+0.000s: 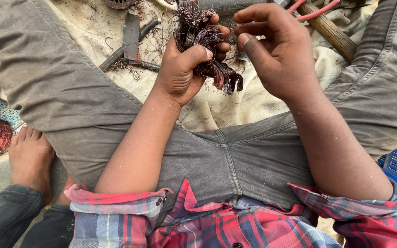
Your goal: The person sits on a cloth on the ground and manually separates red and black insulated copper wires by hand. They pull apart tangled bundles, sort the wires into separate piles, and occasionally use a rubber band to bundle the separated wires.
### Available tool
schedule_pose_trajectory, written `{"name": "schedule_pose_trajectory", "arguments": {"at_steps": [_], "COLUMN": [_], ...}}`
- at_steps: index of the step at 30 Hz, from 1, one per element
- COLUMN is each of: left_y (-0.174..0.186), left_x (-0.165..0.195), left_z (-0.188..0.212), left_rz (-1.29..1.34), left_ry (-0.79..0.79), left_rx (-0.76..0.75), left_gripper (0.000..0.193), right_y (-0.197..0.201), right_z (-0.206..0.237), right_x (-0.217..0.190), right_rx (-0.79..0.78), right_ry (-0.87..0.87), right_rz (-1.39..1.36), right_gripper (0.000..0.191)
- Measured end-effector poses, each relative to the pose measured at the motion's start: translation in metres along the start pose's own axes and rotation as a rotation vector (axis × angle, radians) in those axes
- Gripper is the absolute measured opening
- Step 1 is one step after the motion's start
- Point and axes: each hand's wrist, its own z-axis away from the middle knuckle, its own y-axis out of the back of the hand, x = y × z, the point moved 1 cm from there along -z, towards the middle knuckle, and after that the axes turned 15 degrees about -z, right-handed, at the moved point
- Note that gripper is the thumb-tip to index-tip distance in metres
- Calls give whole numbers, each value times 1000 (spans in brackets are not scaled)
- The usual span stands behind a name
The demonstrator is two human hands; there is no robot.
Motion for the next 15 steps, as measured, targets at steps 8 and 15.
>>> {"name": "schedule_pose_trajectory", "arguments": {"at_steps": [8,15], "left_y": [-2,-1], "left_x": [-3,-3], "left_z": [4,-1], "left_rz": [24,62], "left_ry": [-53,-63], "left_rx": [12,75], "left_gripper": [57,53], "right_y": [-5,11], "right_z": [0,-1], "right_x": [8,8], "right_rx": [-85,22], "right_ry": [-79,-86], "right_rz": [87,56], "right_gripper": [31,15]}}
